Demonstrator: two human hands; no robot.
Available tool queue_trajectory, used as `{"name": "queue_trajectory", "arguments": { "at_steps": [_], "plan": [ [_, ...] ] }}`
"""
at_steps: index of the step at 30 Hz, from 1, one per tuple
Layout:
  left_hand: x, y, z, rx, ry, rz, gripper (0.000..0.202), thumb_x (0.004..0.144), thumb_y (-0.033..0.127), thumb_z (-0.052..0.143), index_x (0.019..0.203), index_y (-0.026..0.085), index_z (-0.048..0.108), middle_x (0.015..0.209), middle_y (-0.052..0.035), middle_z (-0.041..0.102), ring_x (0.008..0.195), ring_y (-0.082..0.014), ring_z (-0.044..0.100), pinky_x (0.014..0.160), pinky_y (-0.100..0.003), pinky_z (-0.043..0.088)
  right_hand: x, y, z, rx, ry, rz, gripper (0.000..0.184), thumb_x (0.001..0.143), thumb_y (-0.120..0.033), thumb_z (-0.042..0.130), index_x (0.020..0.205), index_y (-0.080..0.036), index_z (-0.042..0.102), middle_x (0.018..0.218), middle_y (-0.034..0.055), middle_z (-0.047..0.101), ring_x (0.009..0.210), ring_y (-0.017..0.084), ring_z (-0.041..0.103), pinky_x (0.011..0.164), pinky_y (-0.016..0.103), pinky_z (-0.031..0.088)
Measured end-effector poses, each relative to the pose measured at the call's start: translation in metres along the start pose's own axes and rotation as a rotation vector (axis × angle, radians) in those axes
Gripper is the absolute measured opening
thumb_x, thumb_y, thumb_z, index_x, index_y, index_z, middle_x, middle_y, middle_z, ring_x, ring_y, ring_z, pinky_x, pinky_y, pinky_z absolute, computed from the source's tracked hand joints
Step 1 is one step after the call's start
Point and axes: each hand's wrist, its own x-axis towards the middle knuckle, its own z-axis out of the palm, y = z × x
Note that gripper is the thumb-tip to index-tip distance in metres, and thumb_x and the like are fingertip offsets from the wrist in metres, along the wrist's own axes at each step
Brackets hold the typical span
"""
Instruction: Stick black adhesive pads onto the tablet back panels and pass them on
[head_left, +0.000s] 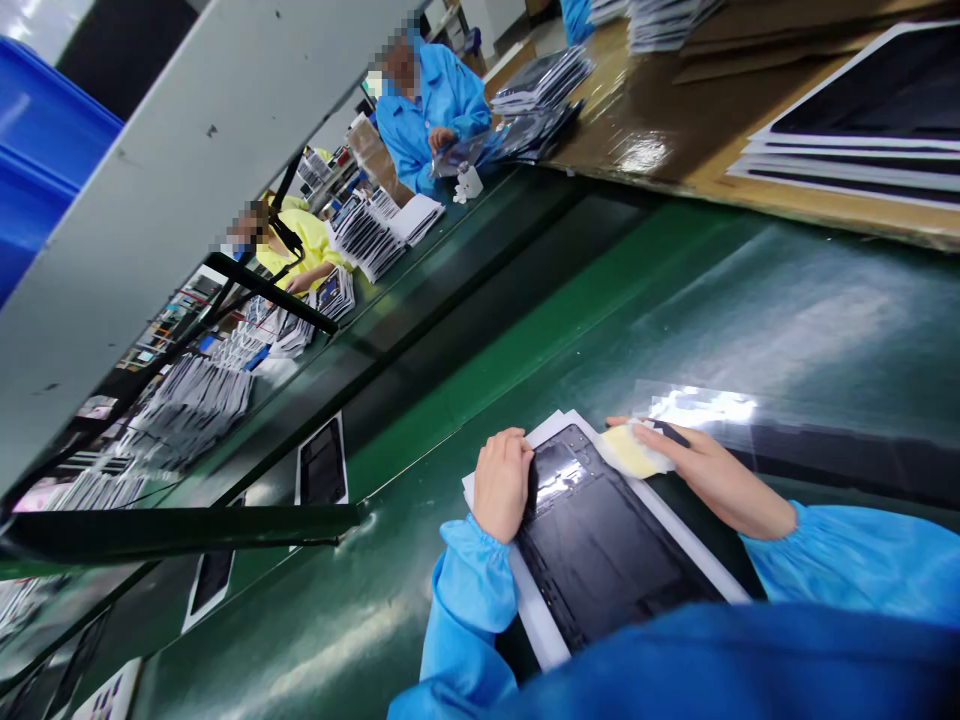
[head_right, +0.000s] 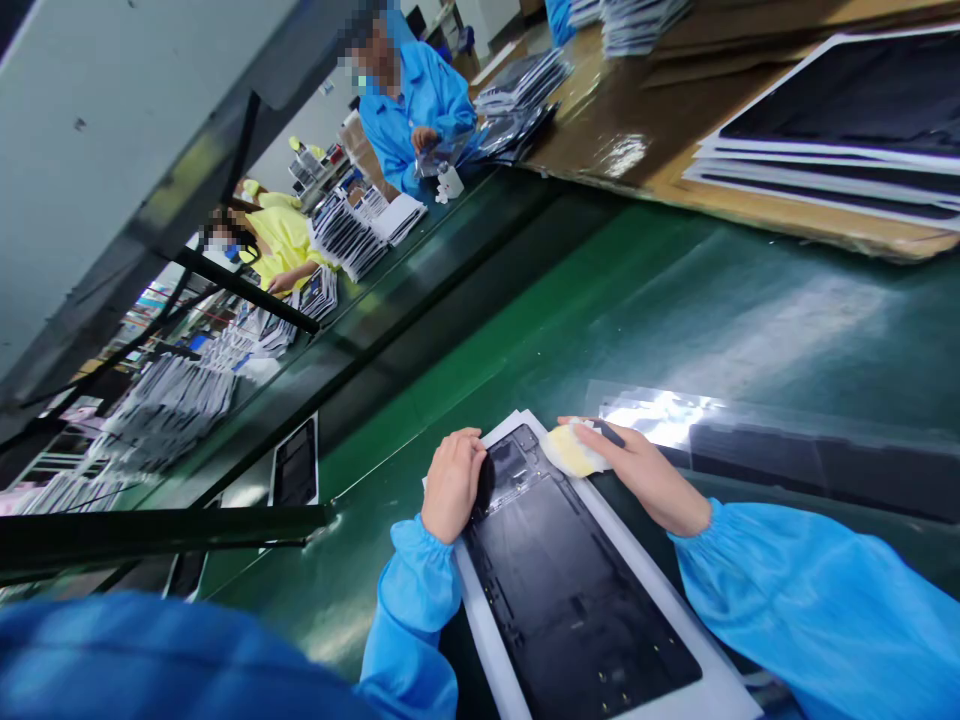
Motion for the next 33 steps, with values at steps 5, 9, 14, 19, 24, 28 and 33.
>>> {"name": "queue_trajectory", "arguments": {
  "at_steps": [5,9,14,19,24,28,33],
  "plan": [
    [-0.004,-0.004,-0.008,-0.011,-0.023,-0.041,0.015,0.093,0.011,0.045,0.084,0.019,0.055,0.082,-0.0022,0.064,0.076,-0.0174,0.061,0.072,-0.032,0.051,-0.002,-0.003,0.000,-0.079,0.004,-0.027,0.035,0.055,-0.045,0.053,0.085,-0.029,0.063,0.093,0.0013,0.065,0.089,0.022,0.055,0.080,0.037,0.038],
    [-0.008,-0.001,-0.024,-0.102,0.128,0.037,0.019,0.095,0.012,0.039,0.092,0.019,0.057,0.088,-0.0023,0.064,0.077,-0.0151,0.063,0.071,-0.028,0.053,-0.012,-0.008,0.002,-0.042,-0.071,-0.042,0.039,0.058,-0.043,0.053,0.096,-0.034,0.057,0.108,-0.0013,0.058,0.099,0.019,0.049,0.083,0.033,0.037],
    [-0.012,0.008,-0.039,-0.215,0.286,0.148,0.020,0.097,0.013,0.039,0.100,0.019,0.058,0.091,-0.0042,0.066,0.083,-0.0145,0.065,0.072,-0.026,0.055,-0.027,-0.007,0.015,-0.002,-0.291,0.012,0.038,0.055,-0.042,0.057,0.089,-0.029,0.062,0.096,0.0018,0.064,0.082,0.022,0.058,0.071,0.035,0.045],
    [-0.023,0.008,-0.031,-0.233,0.502,-0.109,0.049,0.090,0.029,0.058,0.136,0.021,0.045,0.134,-0.0156,0.055,0.125,-0.0291,0.052,0.102,-0.047,0.046,-0.029,-0.011,0.019,0.020,-0.052,-0.049,0.028,0.051,-0.044,0.058,0.070,-0.026,0.066,0.076,0.0034,0.069,0.072,0.024,0.061,0.064,0.036,0.048],
    [-0.038,0.014,-0.019,-0.836,0.096,-0.278,0.059,0.091,0.035,0.049,0.146,0.017,0.036,0.134,-0.0147,0.058,0.119,-0.0274,0.058,0.096,-0.038,0.052,-0.022,-0.035,0.014,0.265,0.305,-0.125,0.020,0.056,-0.041,0.053,0.070,-0.029,0.061,0.082,-0.0001,0.067,0.076,0.019,0.060,0.065,0.032,0.049],
    [-0.038,0.022,-0.011,-0.867,0.011,-0.358,0.035,0.091,0.034,0.048,0.119,0.020,0.063,0.111,-0.0087,0.069,0.103,-0.0252,0.063,0.092,-0.035,0.051,-0.022,-0.041,0.014,0.296,0.281,-0.103,0.022,0.058,-0.039,0.052,0.075,-0.028,0.061,0.089,-0.0014,0.065,0.081,0.017,0.058,0.066,0.028,0.048],
    [-0.010,-0.025,-0.007,-0.774,0.288,-0.574,0.031,0.087,0.041,0.053,0.090,0.014,0.067,0.084,-0.0039,0.070,0.082,-0.0192,0.064,0.079,-0.029,0.051,-0.023,-0.027,-0.007,0.154,0.249,-0.118,0.040,0.059,-0.044,0.048,0.097,-0.033,0.055,0.095,-0.0027,0.063,0.086,0.014,0.056,0.070,0.019,0.044]
  ]
}}
